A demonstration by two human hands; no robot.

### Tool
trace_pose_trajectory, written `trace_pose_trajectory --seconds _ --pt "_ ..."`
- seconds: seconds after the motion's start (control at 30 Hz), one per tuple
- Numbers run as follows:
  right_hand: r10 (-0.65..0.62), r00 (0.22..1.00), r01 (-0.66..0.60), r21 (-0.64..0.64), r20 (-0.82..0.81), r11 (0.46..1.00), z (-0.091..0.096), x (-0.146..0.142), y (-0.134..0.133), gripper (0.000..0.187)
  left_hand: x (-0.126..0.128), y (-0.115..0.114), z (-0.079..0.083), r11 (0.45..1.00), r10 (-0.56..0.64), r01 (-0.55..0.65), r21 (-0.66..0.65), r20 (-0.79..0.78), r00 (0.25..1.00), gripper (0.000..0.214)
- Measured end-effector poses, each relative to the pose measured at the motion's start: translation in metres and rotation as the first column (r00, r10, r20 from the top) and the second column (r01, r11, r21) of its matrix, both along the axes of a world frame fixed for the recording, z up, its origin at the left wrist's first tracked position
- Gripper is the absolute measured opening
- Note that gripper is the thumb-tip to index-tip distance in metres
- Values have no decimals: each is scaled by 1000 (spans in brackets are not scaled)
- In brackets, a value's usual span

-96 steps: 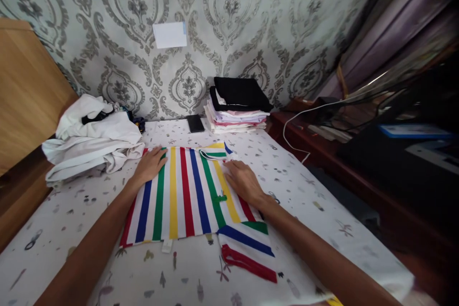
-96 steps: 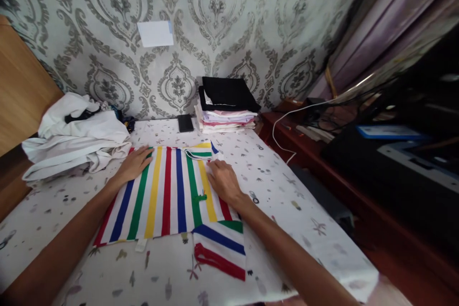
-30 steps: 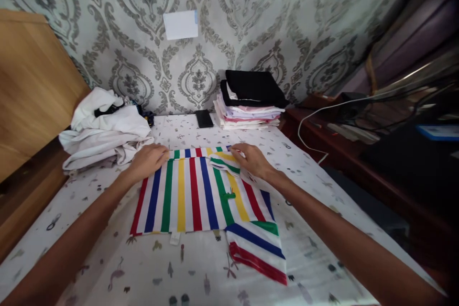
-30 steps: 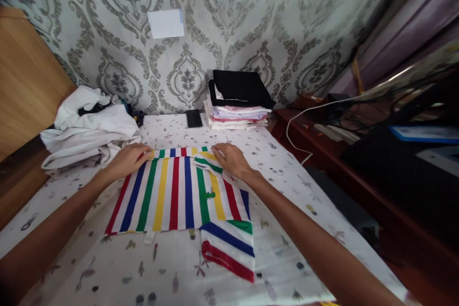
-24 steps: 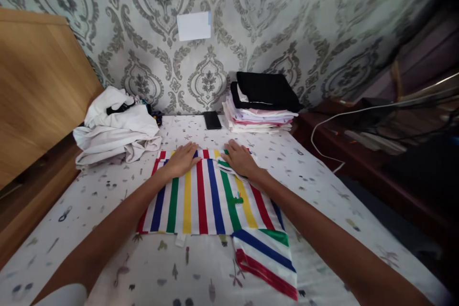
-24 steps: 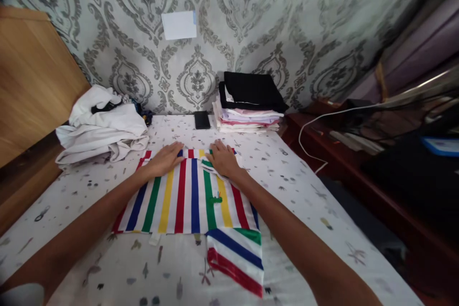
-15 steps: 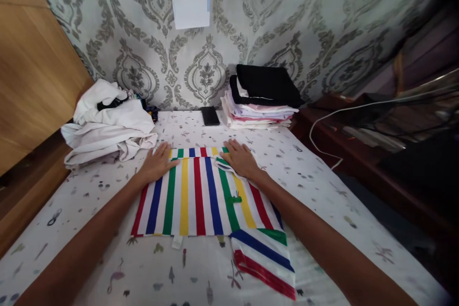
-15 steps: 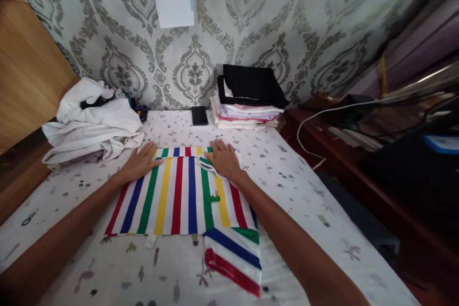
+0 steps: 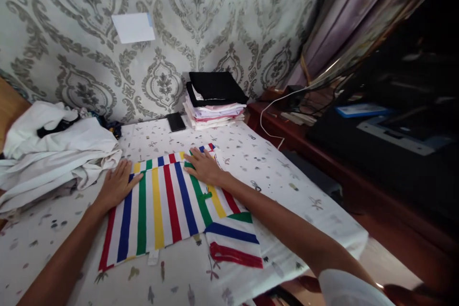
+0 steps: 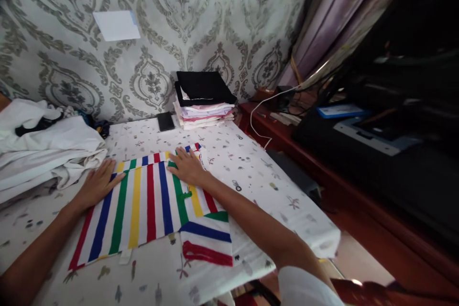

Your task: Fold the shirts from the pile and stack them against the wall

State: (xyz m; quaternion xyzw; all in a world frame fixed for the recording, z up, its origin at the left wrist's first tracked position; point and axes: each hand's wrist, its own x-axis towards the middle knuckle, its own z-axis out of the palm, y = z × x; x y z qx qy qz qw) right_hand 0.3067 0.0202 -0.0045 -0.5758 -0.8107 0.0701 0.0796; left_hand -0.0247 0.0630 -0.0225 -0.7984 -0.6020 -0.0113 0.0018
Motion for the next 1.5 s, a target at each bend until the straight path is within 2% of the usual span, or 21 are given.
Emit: trace_pose_trajectory --seconds 0.1,0.23,0.3,0.43,0.53,0.6,0.67,0.8,0.9,0.97,1.1,1.23,1.37,1.5 --pt "-18 1000 18 -31 -20 999 2 7 -3 66 1 -1 1 1000 10 -10 -7 2 1000 84" --pt "-208 978 207 -76 5 975 6 21 0 73 2 1 2 1000 10 -10 -8 7 1000 83" --pt "-263 965 263 -86 13 961 8 30 1 71 2 1 2 1000 13 -13 -4 12 1000 81" --pt "-247 969 247 -87 12 965 8 40 -5 65 3 -3 7 1000 6 -6 -3 13 1000 79" --pt "-256 966 257 -43 18 966 9 31 -9 65 7 -9 15 1000 19 -19 11 -9 1000 77" --pt "-214 977 214 15 15 977 10 17 -10 64 16 -12 22 998 -1 3 60 -35 999 76" --pt "-136 991 136 51 3 989 11 2 -9 64 32 -14 26 993 -74 78 85 -44 996 76" --pt "17 999 -17 0 27 1000 7 -19 -4 61 69 -16 27 971 -237 239 -29 52 970 75" --pt "42 997 -42 2 67 999 -1 -21 -4 59 80 -16 23 951 -281 290 -108 89 956 75" --pt "37 997 -39 20 72 999 -5 -19 -4 58 73 -15 23 957 -245 254 -137 82 966 78" --pt "45 997 -46 19 62 999 -4 -19 -6 58 36 -20 25 979 -72 80 -188 51 996 84" --pt "56 998 -57 21 26 998 0 -16 -17 56 0 -29 25 987 30 -27 -158 17 999 82" --pt "75 994 -79 -48 -81 996 6 4 -58 59 -29 -39 19 995 1 2 -101 36 999 79" --pt "57 979 -83 -124 -197 989 14 41 -127 62 -57 -54 17 996 -45 50 -71 71 996 78"
